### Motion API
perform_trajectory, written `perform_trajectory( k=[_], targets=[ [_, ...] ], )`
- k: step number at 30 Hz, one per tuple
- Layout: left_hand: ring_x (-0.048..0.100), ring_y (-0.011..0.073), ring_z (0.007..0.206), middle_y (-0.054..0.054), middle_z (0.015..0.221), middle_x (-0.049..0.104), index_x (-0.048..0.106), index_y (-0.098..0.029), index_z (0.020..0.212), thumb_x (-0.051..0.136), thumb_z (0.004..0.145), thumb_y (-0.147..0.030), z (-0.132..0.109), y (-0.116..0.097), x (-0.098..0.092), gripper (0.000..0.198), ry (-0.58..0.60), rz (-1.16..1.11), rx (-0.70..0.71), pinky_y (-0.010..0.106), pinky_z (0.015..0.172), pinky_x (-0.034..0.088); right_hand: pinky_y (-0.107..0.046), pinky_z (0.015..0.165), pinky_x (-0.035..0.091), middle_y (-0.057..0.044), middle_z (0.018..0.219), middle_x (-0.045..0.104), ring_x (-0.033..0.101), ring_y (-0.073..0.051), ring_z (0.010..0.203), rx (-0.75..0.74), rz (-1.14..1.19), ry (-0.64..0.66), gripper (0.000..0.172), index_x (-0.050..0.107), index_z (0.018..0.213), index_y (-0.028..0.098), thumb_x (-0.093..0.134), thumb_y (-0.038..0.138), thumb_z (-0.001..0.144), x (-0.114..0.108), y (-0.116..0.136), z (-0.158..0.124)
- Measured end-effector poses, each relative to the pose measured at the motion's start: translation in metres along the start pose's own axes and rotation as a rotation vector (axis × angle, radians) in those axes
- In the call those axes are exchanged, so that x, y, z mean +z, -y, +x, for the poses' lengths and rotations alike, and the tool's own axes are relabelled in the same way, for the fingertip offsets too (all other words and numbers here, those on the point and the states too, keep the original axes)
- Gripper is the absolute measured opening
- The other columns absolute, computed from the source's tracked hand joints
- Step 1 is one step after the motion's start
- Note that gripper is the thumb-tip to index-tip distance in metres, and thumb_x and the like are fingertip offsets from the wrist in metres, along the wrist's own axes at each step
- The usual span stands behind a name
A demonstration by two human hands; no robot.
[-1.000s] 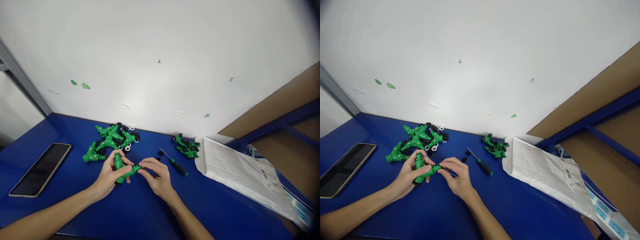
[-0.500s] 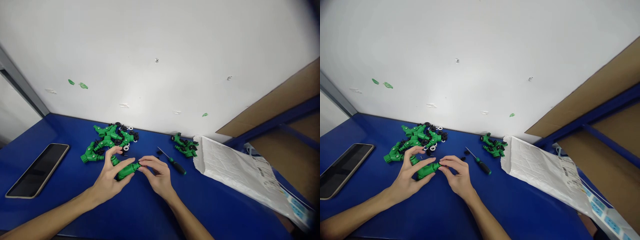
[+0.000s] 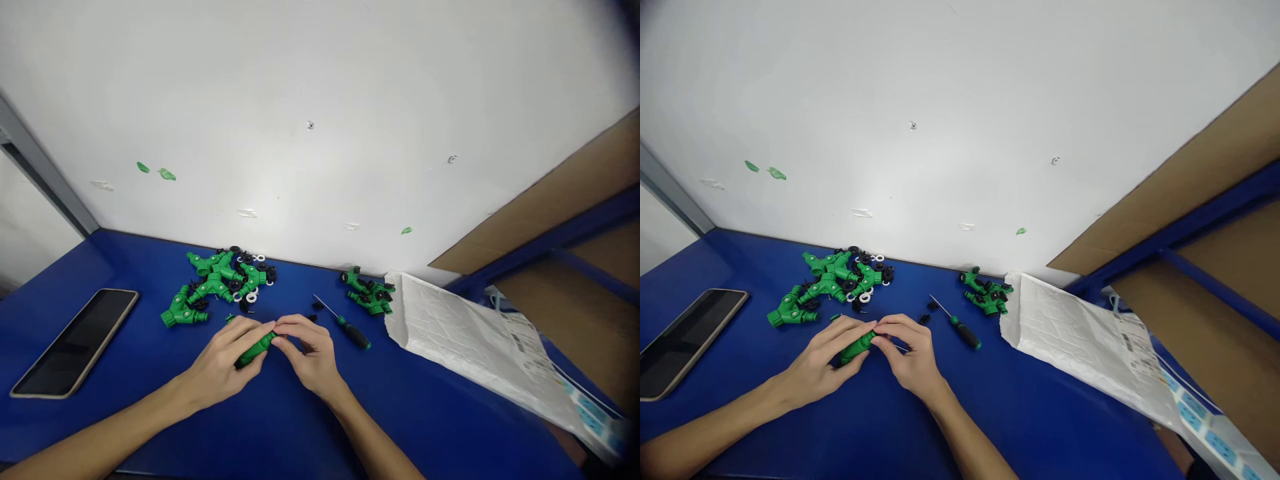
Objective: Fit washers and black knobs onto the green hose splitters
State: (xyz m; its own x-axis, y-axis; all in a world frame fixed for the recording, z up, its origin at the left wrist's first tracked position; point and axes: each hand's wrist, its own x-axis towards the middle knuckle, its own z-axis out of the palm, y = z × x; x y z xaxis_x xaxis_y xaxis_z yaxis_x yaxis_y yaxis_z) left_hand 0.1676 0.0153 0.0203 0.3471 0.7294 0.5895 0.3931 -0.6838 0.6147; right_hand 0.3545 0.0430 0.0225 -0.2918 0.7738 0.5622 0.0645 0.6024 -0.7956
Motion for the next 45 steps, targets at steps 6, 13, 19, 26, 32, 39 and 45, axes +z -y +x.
perform_trajectory(
  k=[6,13,19,26,32,39,45],
  targets=[
    [0.059,0.0199,0.095,0.008,0.107,0.064,0.045,-0.024,0.134,0.057,0.084,-0.005,-0.002,0.004,-0.001,0.054,0.056,-0.009,0.011,0.035,0.083,0.048,-0.029,0.067,0.055,-0.006,0.084,0.072,0.066,-0.017,0.071,0.075,0.043,-0.005,0.008,0.073,0.089,0.020,0.072,0.021,0.081,0.002,0.000,0.000],
    [0.060,0.0182,0.086,0.006,0.103,0.067,0.046,-0.024,0.126,0.058,0.086,-0.011,-0.005,0.005,-0.002,0.044,0.164,-0.029,-0.044,0.032,0.079,0.046,-0.026,0.067,0.050,-0.004,0.086,0.060,0.057,-0.014,0.073,0.274,0.143,0.224,0.015,0.061,0.082,0.018,0.068,0.032,0.085,-0.009,0.006,0.005],
    [0.056,0.0159,0.075,0.004,0.092,0.066,0.049,-0.022,0.121,0.059,0.087,-0.016,-0.007,0.004,-0.001,0.035,0.207,-0.019,-0.085,0.028,0.071,0.044,-0.027,0.070,0.043,-0.004,0.087,0.053,0.049,-0.015,0.076,0.122,-0.052,0.368,0.009,0.051,0.085,0.019,0.052,0.022,0.094,-0.016,0.013,0.008],
    [0.055,0.0149,0.074,0.003,0.092,0.065,0.050,-0.023,0.116,0.057,0.088,-0.018,-0.008,0.005,0.001,0.029,0.205,-0.043,-0.135,0.027,0.069,0.043,-0.027,0.068,0.040,-0.004,0.088,0.051,0.047,-0.014,0.075,0.095,-0.130,0.374,0.010,0.045,0.085,0.020,0.047,0.015,0.094,-0.014,0.016,0.006],
    [0.056,0.0134,0.069,0.001,0.085,0.060,0.052,-0.022,0.111,0.055,0.090,-0.025,-0.005,-0.001,-0.001,0.022,0.196,-0.164,-0.300,0.026,0.066,0.045,-0.027,0.068,0.044,-0.004,0.086,0.055,0.052,-0.014,0.074,0.052,-0.123,0.240,0.008,0.050,0.087,0.020,0.052,0.015,0.092,-0.006,0.009,0.002],
    [0.059,0.0173,0.089,0.004,0.098,0.062,0.054,-0.022,0.113,0.059,0.088,-0.026,-0.010,-0.003,0.004,0.026,0.140,-0.325,-0.401,0.030,0.080,0.047,-0.026,0.065,0.045,-0.003,0.083,0.054,0.050,-0.013,0.070,0.075,-0.098,0.229,0.009,0.049,0.084,0.020,0.052,0.018,0.092,-0.005,0.010,0.002],
    [0.060,0.0181,0.087,0.005,0.098,0.063,0.056,-0.019,0.110,0.061,0.087,-0.028,-0.005,-0.005,0.003,0.026,0.077,-0.444,-0.522,0.030,0.078,0.047,-0.028,0.068,0.048,-0.005,0.085,0.059,0.056,-0.015,0.075,0.053,-0.109,0.109,0.007,0.055,0.084,0.019,0.054,0.017,0.091,0.003,0.007,-0.002]
  ],
)
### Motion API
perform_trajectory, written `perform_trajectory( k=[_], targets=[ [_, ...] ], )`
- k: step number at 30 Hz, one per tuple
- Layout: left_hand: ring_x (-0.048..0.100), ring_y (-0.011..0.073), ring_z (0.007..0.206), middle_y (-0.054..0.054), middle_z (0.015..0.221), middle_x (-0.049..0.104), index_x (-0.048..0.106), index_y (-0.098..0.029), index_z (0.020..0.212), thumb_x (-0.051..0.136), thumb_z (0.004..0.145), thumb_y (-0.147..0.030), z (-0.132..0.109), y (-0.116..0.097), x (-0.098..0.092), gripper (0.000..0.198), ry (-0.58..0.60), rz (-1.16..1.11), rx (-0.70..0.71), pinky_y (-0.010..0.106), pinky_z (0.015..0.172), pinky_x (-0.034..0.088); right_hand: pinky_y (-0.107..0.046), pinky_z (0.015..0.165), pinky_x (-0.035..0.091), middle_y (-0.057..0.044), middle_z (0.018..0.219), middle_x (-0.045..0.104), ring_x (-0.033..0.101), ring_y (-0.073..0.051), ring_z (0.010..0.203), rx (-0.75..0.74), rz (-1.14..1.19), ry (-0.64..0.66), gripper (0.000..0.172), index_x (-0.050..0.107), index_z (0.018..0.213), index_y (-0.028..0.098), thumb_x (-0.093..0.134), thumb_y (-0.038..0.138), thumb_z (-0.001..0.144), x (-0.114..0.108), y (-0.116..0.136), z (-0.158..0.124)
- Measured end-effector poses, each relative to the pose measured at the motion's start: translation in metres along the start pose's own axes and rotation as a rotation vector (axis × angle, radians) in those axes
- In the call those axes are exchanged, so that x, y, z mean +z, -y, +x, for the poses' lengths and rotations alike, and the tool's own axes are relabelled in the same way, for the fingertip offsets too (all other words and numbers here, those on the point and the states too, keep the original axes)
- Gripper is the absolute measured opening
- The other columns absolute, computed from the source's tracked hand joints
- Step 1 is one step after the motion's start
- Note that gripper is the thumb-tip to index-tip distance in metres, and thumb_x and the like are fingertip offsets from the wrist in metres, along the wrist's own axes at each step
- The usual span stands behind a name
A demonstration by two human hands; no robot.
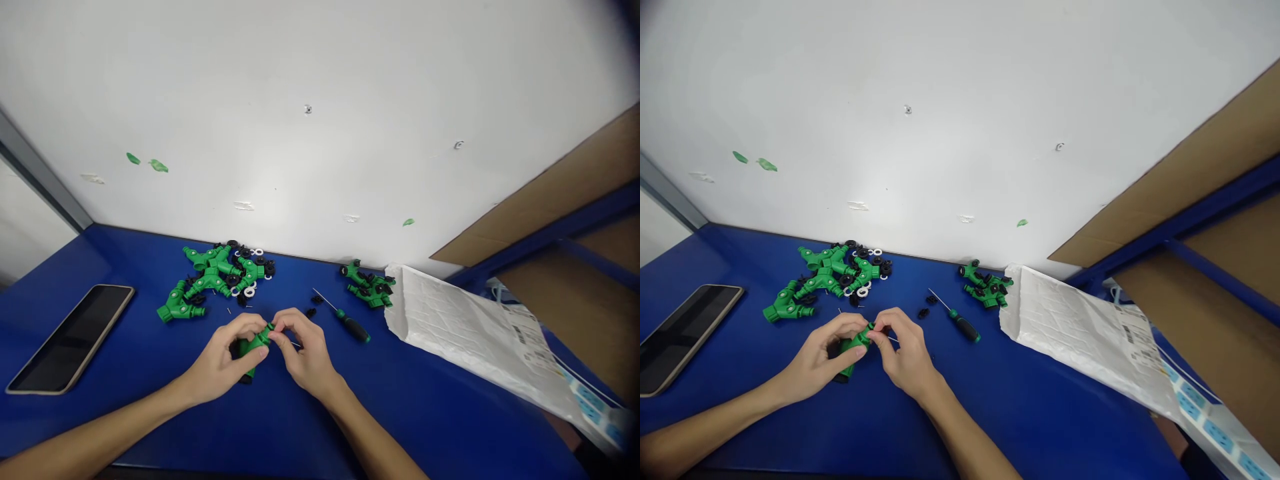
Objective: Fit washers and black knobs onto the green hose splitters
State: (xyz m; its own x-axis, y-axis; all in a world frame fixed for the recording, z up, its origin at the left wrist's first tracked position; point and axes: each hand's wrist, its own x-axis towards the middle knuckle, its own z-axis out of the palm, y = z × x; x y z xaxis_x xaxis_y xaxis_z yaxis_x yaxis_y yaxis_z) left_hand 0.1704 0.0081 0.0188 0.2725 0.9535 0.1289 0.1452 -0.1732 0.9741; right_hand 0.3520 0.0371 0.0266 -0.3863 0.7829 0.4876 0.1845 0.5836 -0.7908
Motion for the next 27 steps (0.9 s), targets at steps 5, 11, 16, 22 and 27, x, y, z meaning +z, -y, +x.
perform_trajectory(
  k=[5,11,16,22,27],
  targets=[
    [0.059,0.0139,0.070,0.003,0.087,0.064,0.053,-0.020,0.107,0.064,0.085,-0.028,0.005,-0.002,-0.001,0.026,0.038,-0.367,-0.093,0.027,0.064,0.047,-0.031,0.070,0.053,-0.008,0.092,0.066,0.063,-0.017,0.076,0.112,0.191,-0.126,0.003,0.062,0.090,0.020,0.061,0.022,0.088,0.009,0.000,-0.004],
    [0.057,0.0127,0.062,0.004,0.083,0.065,0.052,-0.021,0.105,0.066,0.083,-0.026,0.005,-0.007,0.001,0.027,0.202,-0.812,-0.243,0.027,0.055,0.047,-0.028,0.059,0.052,-0.001,0.070,0.064,0.061,-0.014,0.058,0.292,0.525,-0.053,0.013,0.066,0.085,0.019,0.070,0.030,0.082,0.002,0.004,0.003],
    [0.059,0.0157,0.065,0.006,0.083,0.066,0.050,-0.022,0.108,0.062,0.086,-0.030,0.004,-0.012,0.001,0.026,0.268,-0.886,-0.276,0.025,0.050,0.047,-0.027,0.057,0.051,0.002,0.062,0.063,0.060,-0.012,0.052,0.301,0.661,0.103,0.016,0.067,0.096,0.019,0.064,0.032,0.087,-0.001,0.006,0.006],
    [0.059,0.0178,0.062,0.008,0.073,0.067,0.051,-0.020,0.111,0.057,0.088,-0.034,0.005,-0.006,-0.002,0.027,0.288,-0.812,-0.333,0.028,0.052,0.047,-0.025,0.060,0.051,-0.002,0.073,0.066,0.061,-0.012,0.062,0.344,0.546,0.020,0.019,0.068,0.086,0.018,0.070,0.036,0.082,-0.003,0.001,0.003],
    [0.056,0.0176,0.066,0.007,0.071,0.061,0.061,-0.013,0.103,0.061,0.082,-0.028,0.008,-0.006,-0.007,0.026,0.322,-0.923,-0.313,0.033,0.064,0.048,-0.026,0.056,0.050,-0.002,0.071,0.065,0.059,-0.013,0.059,0.342,0.469,-0.026,0.022,0.068,0.090,0.018,0.068,0.039,0.082,-0.003,-0.002,0.007]
  ],
)
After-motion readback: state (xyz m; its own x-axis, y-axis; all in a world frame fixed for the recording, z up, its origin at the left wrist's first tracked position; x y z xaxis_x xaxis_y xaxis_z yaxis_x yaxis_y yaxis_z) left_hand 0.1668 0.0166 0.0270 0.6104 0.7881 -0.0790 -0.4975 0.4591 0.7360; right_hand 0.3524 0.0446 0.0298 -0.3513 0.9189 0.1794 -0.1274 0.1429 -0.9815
